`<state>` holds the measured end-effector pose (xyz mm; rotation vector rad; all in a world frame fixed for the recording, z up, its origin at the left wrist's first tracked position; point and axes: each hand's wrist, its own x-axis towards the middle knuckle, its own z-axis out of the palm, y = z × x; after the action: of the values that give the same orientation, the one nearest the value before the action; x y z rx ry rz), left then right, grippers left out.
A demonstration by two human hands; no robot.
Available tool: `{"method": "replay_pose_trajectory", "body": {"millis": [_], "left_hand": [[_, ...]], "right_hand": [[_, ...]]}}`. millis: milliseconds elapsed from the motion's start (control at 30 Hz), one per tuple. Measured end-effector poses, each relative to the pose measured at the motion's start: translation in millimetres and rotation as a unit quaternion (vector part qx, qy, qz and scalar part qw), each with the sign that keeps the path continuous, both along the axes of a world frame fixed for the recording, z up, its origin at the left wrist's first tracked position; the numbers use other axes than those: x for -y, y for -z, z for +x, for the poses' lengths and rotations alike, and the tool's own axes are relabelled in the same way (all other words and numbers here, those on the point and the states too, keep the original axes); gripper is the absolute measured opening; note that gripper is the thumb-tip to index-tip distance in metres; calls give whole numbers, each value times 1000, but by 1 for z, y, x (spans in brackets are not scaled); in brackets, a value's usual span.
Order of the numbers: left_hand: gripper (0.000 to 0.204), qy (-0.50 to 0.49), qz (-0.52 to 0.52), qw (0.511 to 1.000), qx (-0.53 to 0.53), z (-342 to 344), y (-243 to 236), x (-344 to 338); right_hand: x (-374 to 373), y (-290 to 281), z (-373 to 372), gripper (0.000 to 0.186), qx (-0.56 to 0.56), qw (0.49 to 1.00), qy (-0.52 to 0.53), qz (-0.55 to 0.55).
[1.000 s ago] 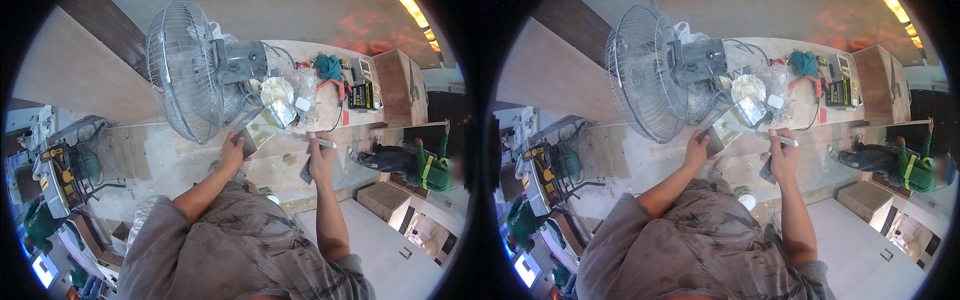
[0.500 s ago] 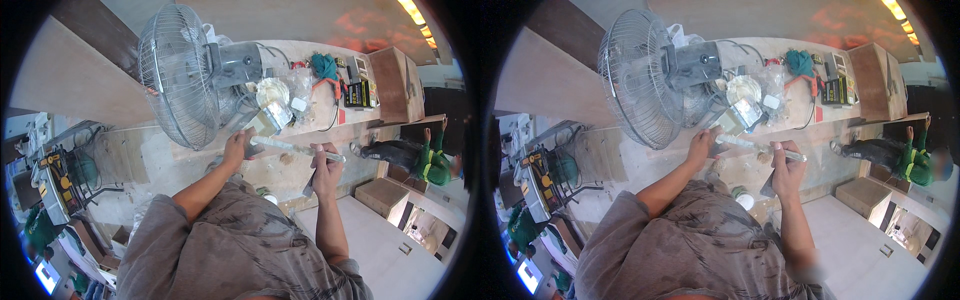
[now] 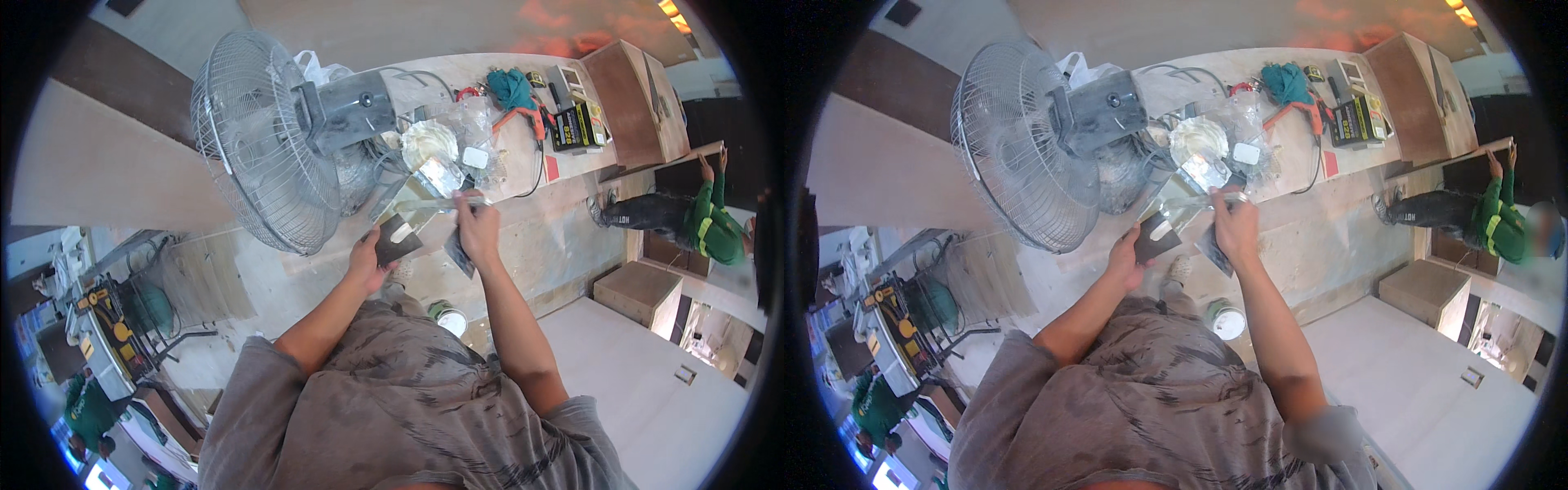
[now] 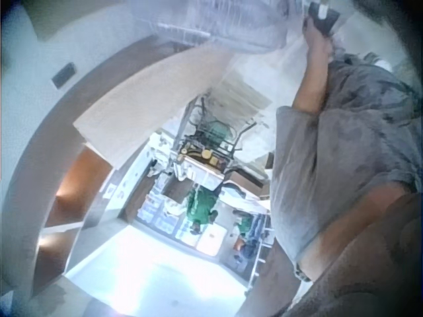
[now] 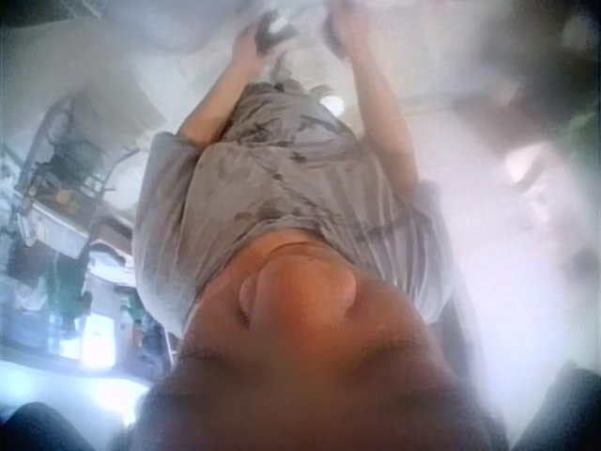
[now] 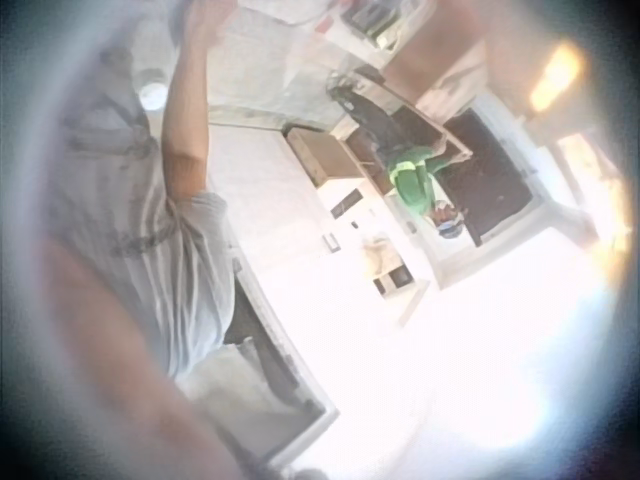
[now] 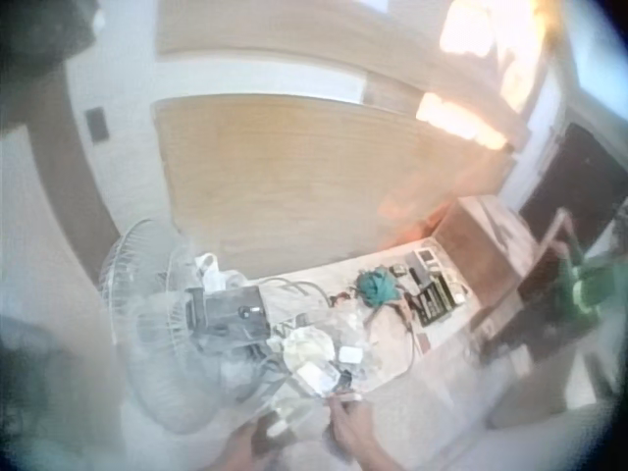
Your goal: The person applies plaster to a wall surface using a trowel and a hawk. They repeatedly scoop plaster from the hawk and spread it onto the wall, smoothing the surface. The person works on a vertical wall section in a room under renovation, occasionally moving to different spots to continue the application.
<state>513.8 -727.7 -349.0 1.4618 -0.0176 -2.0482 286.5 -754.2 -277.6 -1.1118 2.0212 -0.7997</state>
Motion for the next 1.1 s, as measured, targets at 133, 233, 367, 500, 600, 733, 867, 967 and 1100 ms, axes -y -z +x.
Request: {"method": "replay_pose_trajectory", "body": {"millis": [133,233,367,500,600,733,867,967,1100], "left_hand": [[31,-26,66,997,-33,5,-7,2],[32,-4,57,995,-84,12,-11,2],[33,63,38,992,-103,9,-53,7],[32,170,-1,985,-3,-6,-108,12],[32,264,-97,960,18,-19,-148,15],[35,347,-234,908,32,-38,-173,16],[37,382,-309,871,19,-59,-188,5],[38,376,-339,860,-66,-83,-199,-17],[40,398,-275,862,-153,-115,-235,-56]], "right_hand": [[-11,27,-7,57,-29,995,-50,81],[-47,37,-36,67,93,972,-41,212],[-103,29,-55,36,486,837,103,230],[-122,6,-35,20,569,808,120,88],[-121,-16,-17,27,595,791,143,6],[-135,-78,-11,42,605,772,190,-45],[-179,-107,-6,49,427,879,129,-167],[-215,-147,9,49,273,923,147,-229],[-271,-153,19,62,75,930,134,-333]]}}
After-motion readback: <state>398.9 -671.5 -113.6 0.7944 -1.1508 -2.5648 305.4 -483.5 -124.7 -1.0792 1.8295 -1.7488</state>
